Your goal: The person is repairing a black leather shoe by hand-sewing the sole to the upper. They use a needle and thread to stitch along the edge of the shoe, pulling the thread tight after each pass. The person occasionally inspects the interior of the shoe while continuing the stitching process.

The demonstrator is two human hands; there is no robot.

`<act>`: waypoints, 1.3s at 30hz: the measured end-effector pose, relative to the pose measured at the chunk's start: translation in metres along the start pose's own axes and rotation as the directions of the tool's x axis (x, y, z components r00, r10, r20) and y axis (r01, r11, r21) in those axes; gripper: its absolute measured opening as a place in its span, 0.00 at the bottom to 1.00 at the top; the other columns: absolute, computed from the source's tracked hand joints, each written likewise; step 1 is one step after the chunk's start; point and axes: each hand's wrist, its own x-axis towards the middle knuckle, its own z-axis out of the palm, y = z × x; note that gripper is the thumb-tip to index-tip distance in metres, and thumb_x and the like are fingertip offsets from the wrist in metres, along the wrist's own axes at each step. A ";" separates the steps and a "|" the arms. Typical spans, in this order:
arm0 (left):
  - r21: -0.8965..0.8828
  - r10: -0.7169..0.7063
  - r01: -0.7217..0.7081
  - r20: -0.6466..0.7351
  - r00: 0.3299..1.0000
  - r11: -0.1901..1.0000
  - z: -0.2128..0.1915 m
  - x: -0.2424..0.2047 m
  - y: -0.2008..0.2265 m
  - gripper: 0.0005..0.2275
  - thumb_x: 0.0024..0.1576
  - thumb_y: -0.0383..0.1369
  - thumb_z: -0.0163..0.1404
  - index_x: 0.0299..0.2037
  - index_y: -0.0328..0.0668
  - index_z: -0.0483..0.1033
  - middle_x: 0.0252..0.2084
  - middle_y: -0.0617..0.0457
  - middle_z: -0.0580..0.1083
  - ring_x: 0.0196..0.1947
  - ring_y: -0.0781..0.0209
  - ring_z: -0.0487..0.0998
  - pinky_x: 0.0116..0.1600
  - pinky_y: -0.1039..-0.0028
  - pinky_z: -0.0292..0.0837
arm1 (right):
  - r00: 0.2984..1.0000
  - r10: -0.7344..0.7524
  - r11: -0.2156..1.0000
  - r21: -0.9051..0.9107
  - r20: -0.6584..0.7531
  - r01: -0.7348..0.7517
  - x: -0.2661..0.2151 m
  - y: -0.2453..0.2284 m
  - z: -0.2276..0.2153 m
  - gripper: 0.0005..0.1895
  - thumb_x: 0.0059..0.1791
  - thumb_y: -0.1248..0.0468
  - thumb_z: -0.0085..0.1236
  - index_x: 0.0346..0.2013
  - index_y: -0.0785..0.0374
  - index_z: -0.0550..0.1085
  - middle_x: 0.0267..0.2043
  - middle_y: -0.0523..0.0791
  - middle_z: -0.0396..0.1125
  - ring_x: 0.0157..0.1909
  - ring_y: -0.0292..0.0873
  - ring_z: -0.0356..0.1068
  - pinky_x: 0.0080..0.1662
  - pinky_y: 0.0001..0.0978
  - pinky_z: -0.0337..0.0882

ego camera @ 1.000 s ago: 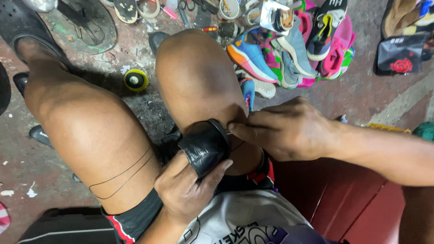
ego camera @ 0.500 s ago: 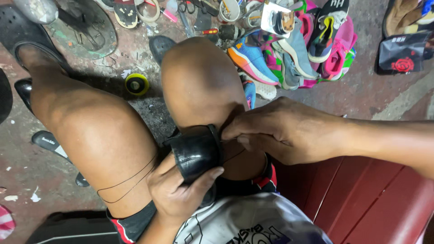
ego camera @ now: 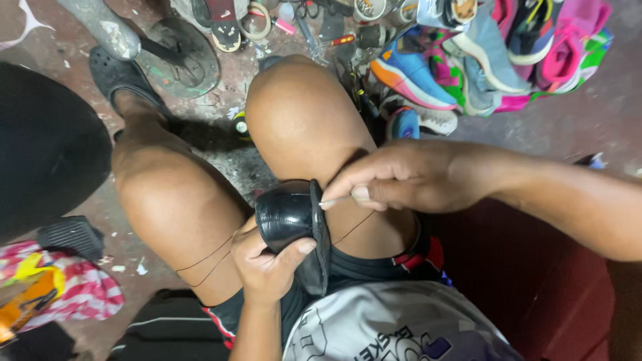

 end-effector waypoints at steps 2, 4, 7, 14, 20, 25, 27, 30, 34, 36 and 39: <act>-0.006 0.001 -0.001 -0.008 1.000 1.000 -0.001 -0.002 -0.006 0.16 0.52 0.40 0.66 0.40 0.34 0.82 0.42 0.50 0.80 0.42 0.60 0.81 0.50 0.71 0.75 | 1.000 -0.016 1.000 0.014 0.010 0.016 0.000 0.004 -0.001 0.21 0.55 0.65 0.42 0.62 0.58 0.74 0.31 0.41 0.63 0.35 0.37 0.65 0.43 0.31 0.70; 0.010 -0.003 0.003 -0.009 1.000 1.000 -0.003 -0.004 -0.011 0.17 0.52 0.41 0.66 0.40 0.34 0.82 0.41 0.51 0.80 0.42 0.59 0.81 0.51 0.71 0.75 | 0.996 -0.089 0.995 -0.053 -0.010 0.088 -0.001 0.006 0.000 0.22 0.54 0.65 0.41 0.62 0.58 0.73 0.31 0.40 0.63 0.35 0.35 0.65 0.42 0.30 0.70; -0.070 -0.011 0.010 -0.005 1.000 0.998 -0.005 -0.008 -0.017 0.17 0.53 0.43 0.67 0.40 0.34 0.83 0.41 0.52 0.80 0.42 0.60 0.80 0.51 0.71 0.74 | 0.986 -0.168 0.975 -0.149 -0.019 0.163 0.000 0.009 0.001 0.23 0.53 0.65 0.41 0.62 0.59 0.73 0.32 0.39 0.63 0.35 0.35 0.66 0.42 0.29 0.70; -0.236 -0.120 0.095 -0.096 0.988 0.967 -0.009 -0.017 -0.030 0.19 0.50 0.44 0.70 0.36 0.32 0.82 0.36 0.54 0.80 0.36 0.64 0.79 0.46 0.74 0.73 | 0.983 -0.186 0.979 -0.088 -0.015 0.184 -0.010 0.019 -0.010 0.27 0.58 0.63 0.41 0.74 0.57 0.64 0.50 0.46 0.70 0.44 0.42 0.72 0.48 0.33 0.74; -0.359 -0.175 0.123 -0.115 0.978 0.925 -0.012 -0.020 -0.038 0.21 0.48 0.42 0.72 0.37 0.29 0.81 0.36 0.52 0.80 0.34 0.65 0.78 0.43 0.75 0.72 | 0.858 -0.356 0.929 -0.237 -0.371 0.284 -0.009 0.023 0.025 0.16 0.54 0.65 0.48 0.57 0.60 0.72 0.53 0.47 0.76 0.52 0.45 0.79 0.50 0.34 0.76; -0.379 -0.168 0.119 -0.099 0.981 0.918 -0.013 -0.020 -0.038 0.20 0.49 0.42 0.71 0.37 0.30 0.81 0.37 0.52 0.80 0.36 0.64 0.78 0.45 0.75 0.73 | 0.753 -0.499 0.865 -0.304 -0.429 0.399 0.006 0.024 0.041 0.14 0.53 0.68 0.52 0.54 0.61 0.76 0.52 0.50 0.75 0.51 0.49 0.78 0.52 0.37 0.77; -0.376 -0.173 0.124 -0.098 0.980 0.918 -0.014 -0.019 -0.036 0.21 0.49 0.42 0.71 0.38 0.30 0.81 0.38 0.52 0.80 0.36 0.64 0.79 0.45 0.75 0.73 | 0.746 -0.511 0.858 -0.315 -0.427 0.407 0.008 0.025 0.042 0.14 0.53 0.69 0.52 0.53 0.62 0.77 0.52 0.50 0.75 0.50 0.49 0.78 0.50 0.37 0.78; -0.387 -0.192 0.140 -0.099 0.976 0.911 -0.013 -0.019 -0.034 0.21 0.48 0.42 0.71 0.39 0.30 0.81 0.39 0.52 0.80 0.37 0.64 0.79 0.46 0.75 0.73 | 0.751 -0.515 0.853 -0.332 -0.414 0.402 0.008 0.027 0.041 0.14 0.53 0.69 0.52 0.53 0.62 0.77 0.51 0.50 0.75 0.48 0.49 0.78 0.50 0.37 0.78; -0.392 -0.180 0.128 -0.099 0.979 0.911 -0.013 -0.020 -0.033 0.20 0.49 0.41 0.71 0.39 0.29 0.81 0.38 0.51 0.80 0.37 0.64 0.78 0.46 0.74 0.73 | 0.767 -0.511 0.847 -0.379 -0.388 0.372 0.008 0.027 0.040 0.14 0.53 0.68 0.53 0.53 0.60 0.76 0.48 0.48 0.76 0.46 0.48 0.78 0.47 0.38 0.78; -0.387 -0.187 0.138 -0.092 0.978 0.912 -0.012 -0.019 -0.031 0.20 0.49 0.41 0.71 0.39 0.30 0.81 0.38 0.51 0.80 0.37 0.63 0.79 0.46 0.73 0.73 | 0.770 -0.524 0.824 -0.446 -0.366 0.349 0.006 0.025 0.039 0.16 0.52 0.68 0.54 0.55 0.59 0.76 0.46 0.47 0.76 0.45 0.49 0.78 0.46 0.39 0.78; -0.265 -0.122 0.101 -0.063 0.990 0.959 -0.008 -0.014 -0.023 0.19 0.51 0.42 0.69 0.39 0.32 0.82 0.39 0.52 0.80 0.37 0.63 0.79 0.46 0.75 0.73 | 0.827 -0.484 0.718 -0.670 -0.284 0.190 -0.001 0.020 0.036 0.31 0.40 0.68 0.57 0.59 0.53 0.77 0.53 0.50 0.74 0.39 0.51 0.77 0.35 0.45 0.74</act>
